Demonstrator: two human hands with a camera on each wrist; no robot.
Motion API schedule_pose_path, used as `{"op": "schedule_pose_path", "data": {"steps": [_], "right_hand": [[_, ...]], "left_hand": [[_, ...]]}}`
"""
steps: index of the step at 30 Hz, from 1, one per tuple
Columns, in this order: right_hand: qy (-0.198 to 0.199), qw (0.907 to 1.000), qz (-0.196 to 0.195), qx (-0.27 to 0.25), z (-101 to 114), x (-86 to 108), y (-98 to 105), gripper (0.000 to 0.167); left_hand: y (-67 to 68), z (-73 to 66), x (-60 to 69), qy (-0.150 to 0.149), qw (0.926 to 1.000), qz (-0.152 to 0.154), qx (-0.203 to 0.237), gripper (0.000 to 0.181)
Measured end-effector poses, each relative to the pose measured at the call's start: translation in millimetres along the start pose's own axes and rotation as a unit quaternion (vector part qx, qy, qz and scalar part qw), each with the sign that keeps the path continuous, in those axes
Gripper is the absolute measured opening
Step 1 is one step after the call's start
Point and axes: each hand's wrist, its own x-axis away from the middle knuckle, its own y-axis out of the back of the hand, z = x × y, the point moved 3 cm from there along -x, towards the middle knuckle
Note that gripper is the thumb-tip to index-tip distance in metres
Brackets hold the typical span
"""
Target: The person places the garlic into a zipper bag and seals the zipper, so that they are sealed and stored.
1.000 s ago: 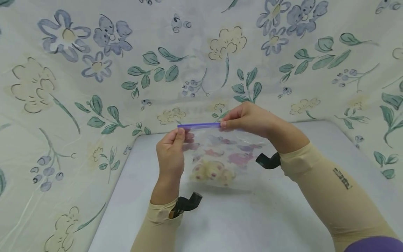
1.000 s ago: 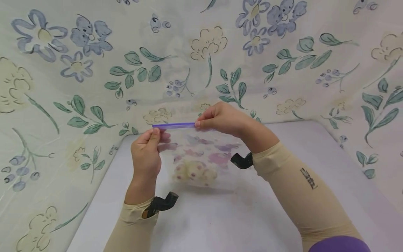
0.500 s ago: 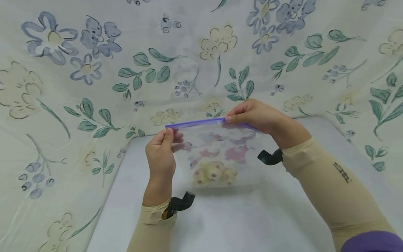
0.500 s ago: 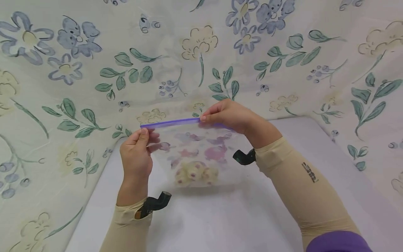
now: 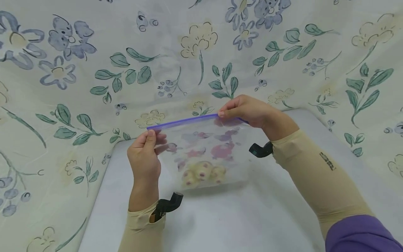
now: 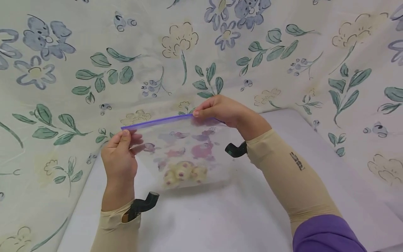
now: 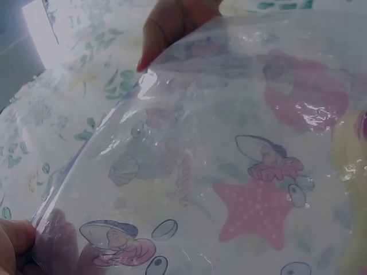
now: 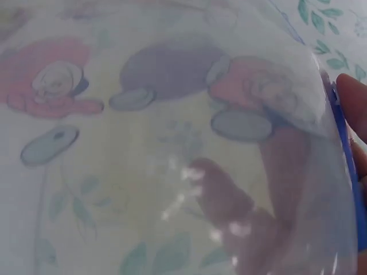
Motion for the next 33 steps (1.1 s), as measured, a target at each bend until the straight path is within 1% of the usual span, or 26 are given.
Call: {"op": "schedule_pose_path", "data": {"steps": [2,6,10,17,20,23,29,33], "right_hand": [[-0.004,0.9999,-0.003,-0.015,-0.7,1.2,4.1,0.015],[-0.019,0.9975,-0.012,-0.067,-6.7,6.3,15.2,0.023],[-0.026,0.9955,-0.009,-0.09,-15.1,9.9,24.5,0.029],[-0.036,0.9958,-0.002,-0.084,-26.2,17.4,37.5,0.021],[-0.032,0.9955,0.003,-0.089,-27.9,21.4,39.9,0.021],[-0.021,0.996,0.005,-0.087,-29.7,23.0,40.3,0.019],[-0.011,0.9978,-0.032,-0.058,-33.6,25.2,42.0,0.016],[0.01,0.9979,-0.049,-0.04,-29.0,25.9,43.2,0.014]], "left_hand": [[2.4,-1.8,-1.0,0.0,1.0,-0.002,0.007,0.035],[5.4,-3.0,-3.1,0.005,0.9997,-0.009,0.023,0.035],[7.2,-2.6,-3.1,0.006,0.9997,-0.011,0.022,0.036],[7.4,0.3,-2.3,0.005,0.9996,-0.012,0.024,0.035],[6.1,2.4,-1.5,0.007,0.9997,-0.006,0.022,0.034],[5.2,3.5,-0.6,0.008,0.9999,-0.001,0.006,0.035],[4.0,2.8,-0.6,0.013,0.9999,0.003,-0.011,0.035],[3.0,-0.4,-3.4,0.017,0.9998,0.003,-0.011,0.033]]}}
